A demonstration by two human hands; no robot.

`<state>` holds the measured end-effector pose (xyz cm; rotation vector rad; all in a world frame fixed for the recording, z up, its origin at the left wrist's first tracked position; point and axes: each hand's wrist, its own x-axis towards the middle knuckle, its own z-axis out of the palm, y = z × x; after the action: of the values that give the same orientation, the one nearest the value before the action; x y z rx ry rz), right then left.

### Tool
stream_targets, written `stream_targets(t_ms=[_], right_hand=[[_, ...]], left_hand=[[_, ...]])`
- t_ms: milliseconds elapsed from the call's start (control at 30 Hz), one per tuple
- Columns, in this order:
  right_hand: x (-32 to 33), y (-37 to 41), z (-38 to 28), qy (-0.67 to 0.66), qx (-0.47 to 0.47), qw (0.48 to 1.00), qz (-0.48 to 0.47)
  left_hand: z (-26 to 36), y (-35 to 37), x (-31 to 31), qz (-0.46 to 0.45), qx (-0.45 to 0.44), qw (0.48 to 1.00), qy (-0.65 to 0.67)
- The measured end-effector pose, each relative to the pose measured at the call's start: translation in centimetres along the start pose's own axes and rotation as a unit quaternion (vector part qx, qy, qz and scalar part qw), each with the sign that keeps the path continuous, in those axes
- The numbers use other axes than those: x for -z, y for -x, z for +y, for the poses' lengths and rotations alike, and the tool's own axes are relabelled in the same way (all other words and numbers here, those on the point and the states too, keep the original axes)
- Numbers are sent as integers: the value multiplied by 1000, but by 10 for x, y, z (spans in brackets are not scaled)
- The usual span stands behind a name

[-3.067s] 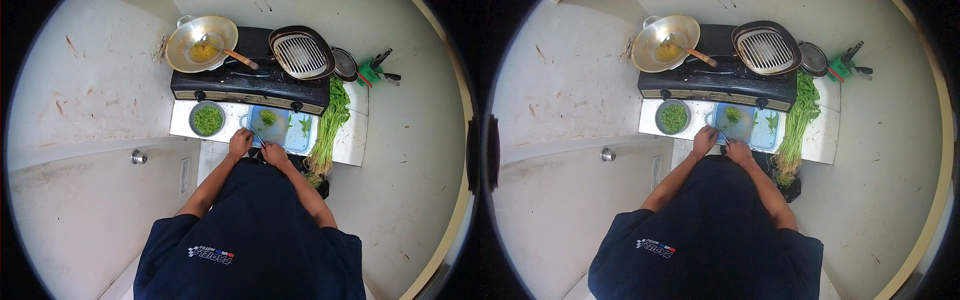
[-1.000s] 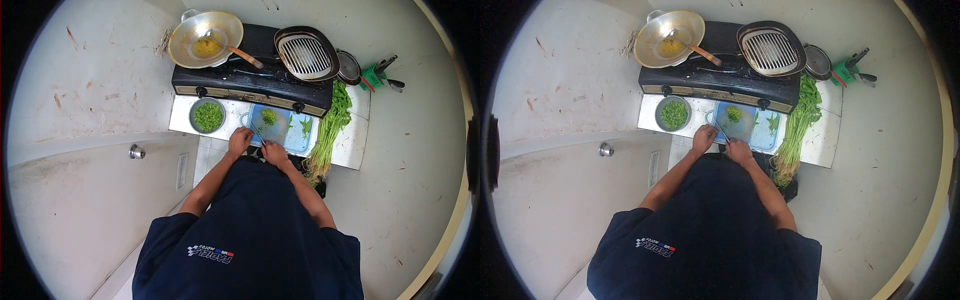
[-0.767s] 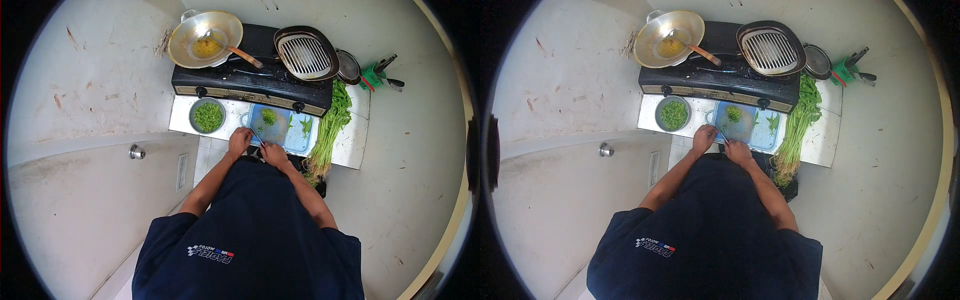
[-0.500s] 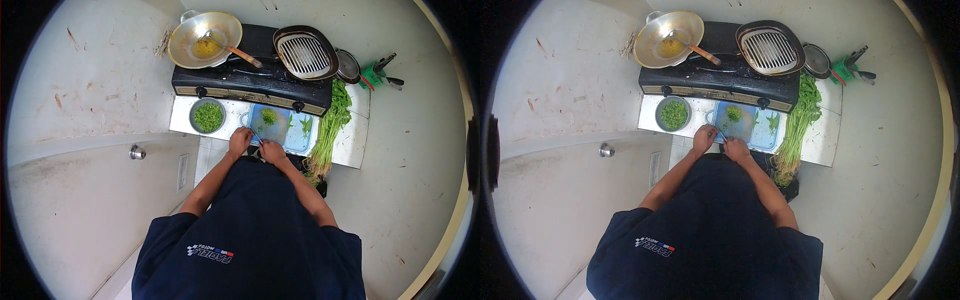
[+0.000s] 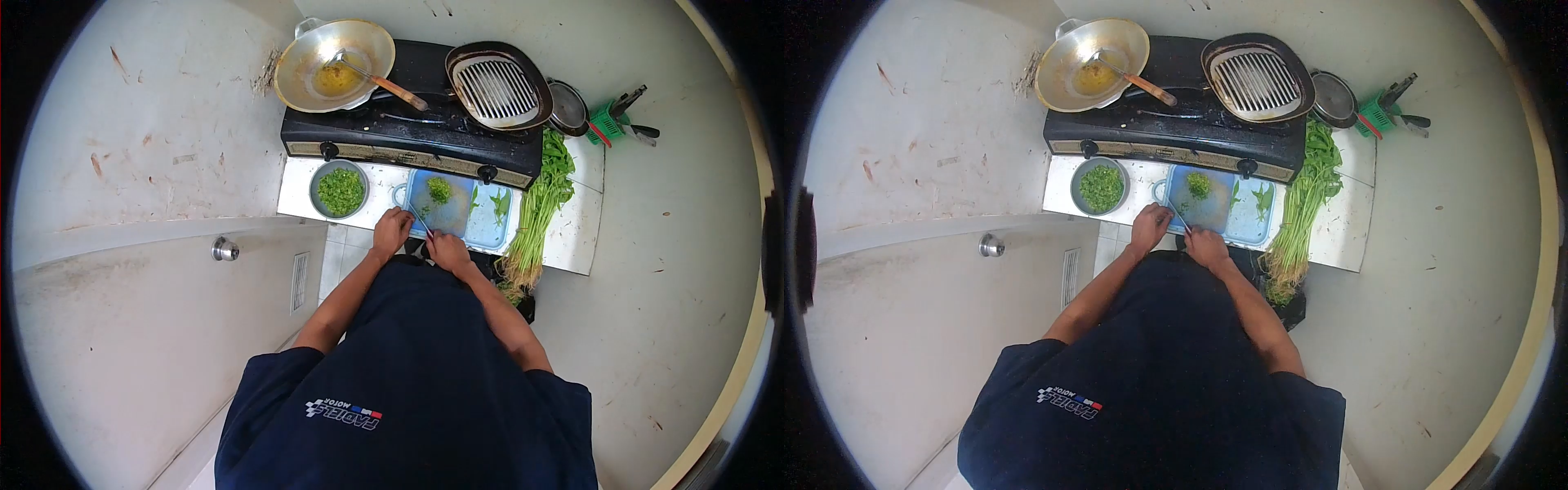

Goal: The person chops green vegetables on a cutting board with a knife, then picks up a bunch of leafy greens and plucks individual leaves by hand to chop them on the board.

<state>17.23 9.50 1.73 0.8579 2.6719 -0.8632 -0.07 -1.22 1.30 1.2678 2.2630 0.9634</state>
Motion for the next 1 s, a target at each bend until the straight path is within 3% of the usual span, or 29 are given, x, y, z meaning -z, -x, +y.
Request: stream_targets(t_ms=[1000], right_hand=[[1, 1, 1, -9, 33, 999, 15]], left_hand=[[-8, 5, 0, 7, -32, 999, 2]])
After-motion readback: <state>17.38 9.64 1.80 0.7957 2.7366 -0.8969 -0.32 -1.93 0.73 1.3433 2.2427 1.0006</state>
